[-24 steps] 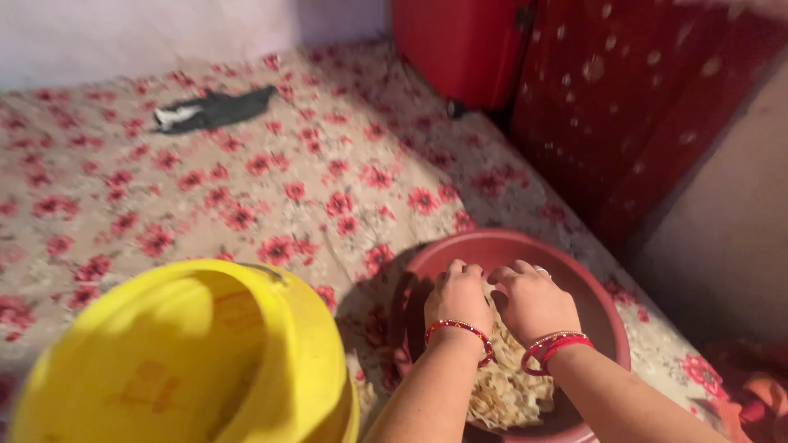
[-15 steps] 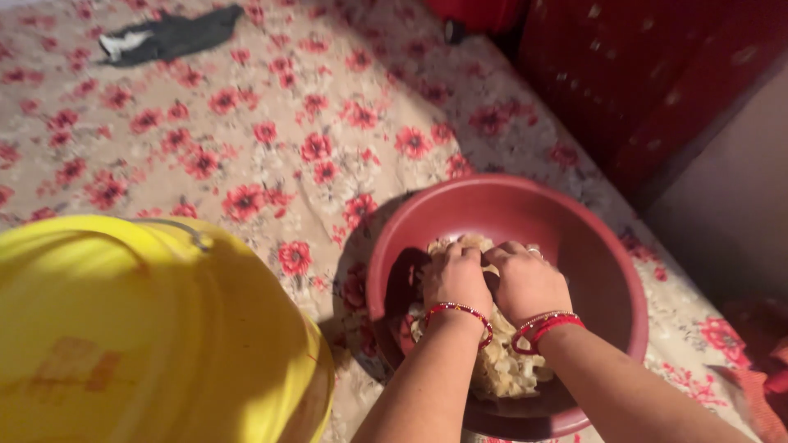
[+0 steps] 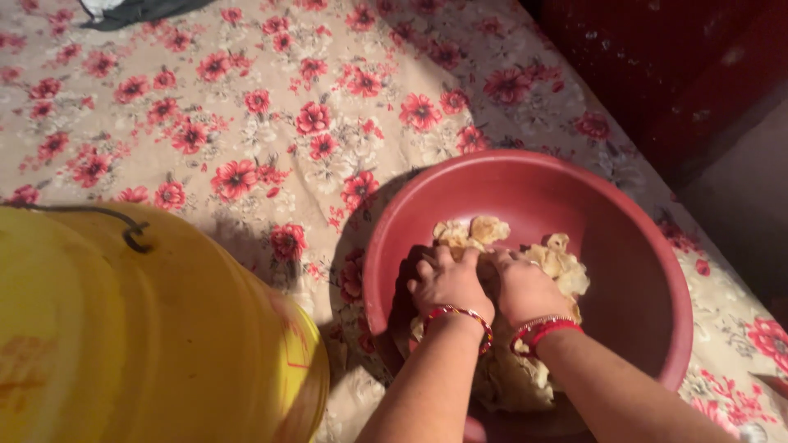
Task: The person sorts dried food items by hand from a red bowl into a yellow container. They then transfer more items from a red plate into the same container, close the lid, and move the container to a nearby table.
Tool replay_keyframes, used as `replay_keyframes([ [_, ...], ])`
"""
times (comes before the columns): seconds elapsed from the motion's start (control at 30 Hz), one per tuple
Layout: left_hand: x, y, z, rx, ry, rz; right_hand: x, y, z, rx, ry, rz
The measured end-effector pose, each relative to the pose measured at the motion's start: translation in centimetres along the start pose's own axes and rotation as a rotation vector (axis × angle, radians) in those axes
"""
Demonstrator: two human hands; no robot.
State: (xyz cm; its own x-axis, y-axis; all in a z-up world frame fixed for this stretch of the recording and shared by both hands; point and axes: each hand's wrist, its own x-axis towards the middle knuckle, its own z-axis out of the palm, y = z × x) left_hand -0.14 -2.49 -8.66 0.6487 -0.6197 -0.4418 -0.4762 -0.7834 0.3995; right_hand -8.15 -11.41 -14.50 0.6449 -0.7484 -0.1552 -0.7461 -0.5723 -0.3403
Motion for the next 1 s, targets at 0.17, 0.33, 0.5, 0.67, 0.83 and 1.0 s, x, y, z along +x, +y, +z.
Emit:
replay_keyframes([
  [0.17, 0.0, 0.0, 0.1, -0.101, 0.1, 0.038, -0.2, 0.2, -0.7, 0.074, 0.08, -0.086],
  [0.33, 1.4, -0.6, 1.1, -0.268, 0.293, 0.174, -0.7, -1.3, -3.0, 0.081, 0.159, -0.122],
  [0.5, 1.4, -1.1, 0.3, -0.468, 0.391, 0.226, -2.4, -4.1, -6.7, 0.07, 0.122, -0.049],
  [0.67, -0.9, -0.3, -3.2, -0.455, 0.35, 0.234, -4.3, -6.7, -10.6, 0.096, 0.17, -0.032],
  [0.83, -3.9, 1.5, -8.2, -0.616, 0.307, 0.198, -5.2, -8.6, -14.7, 0.078, 0.287, -0.104],
  [1.0, -7.5, 2.5, -13.9, -0.519, 0.415, 0.356, -6.9, -11.4, -19.6, 0.099, 0.383, -0.149],
])
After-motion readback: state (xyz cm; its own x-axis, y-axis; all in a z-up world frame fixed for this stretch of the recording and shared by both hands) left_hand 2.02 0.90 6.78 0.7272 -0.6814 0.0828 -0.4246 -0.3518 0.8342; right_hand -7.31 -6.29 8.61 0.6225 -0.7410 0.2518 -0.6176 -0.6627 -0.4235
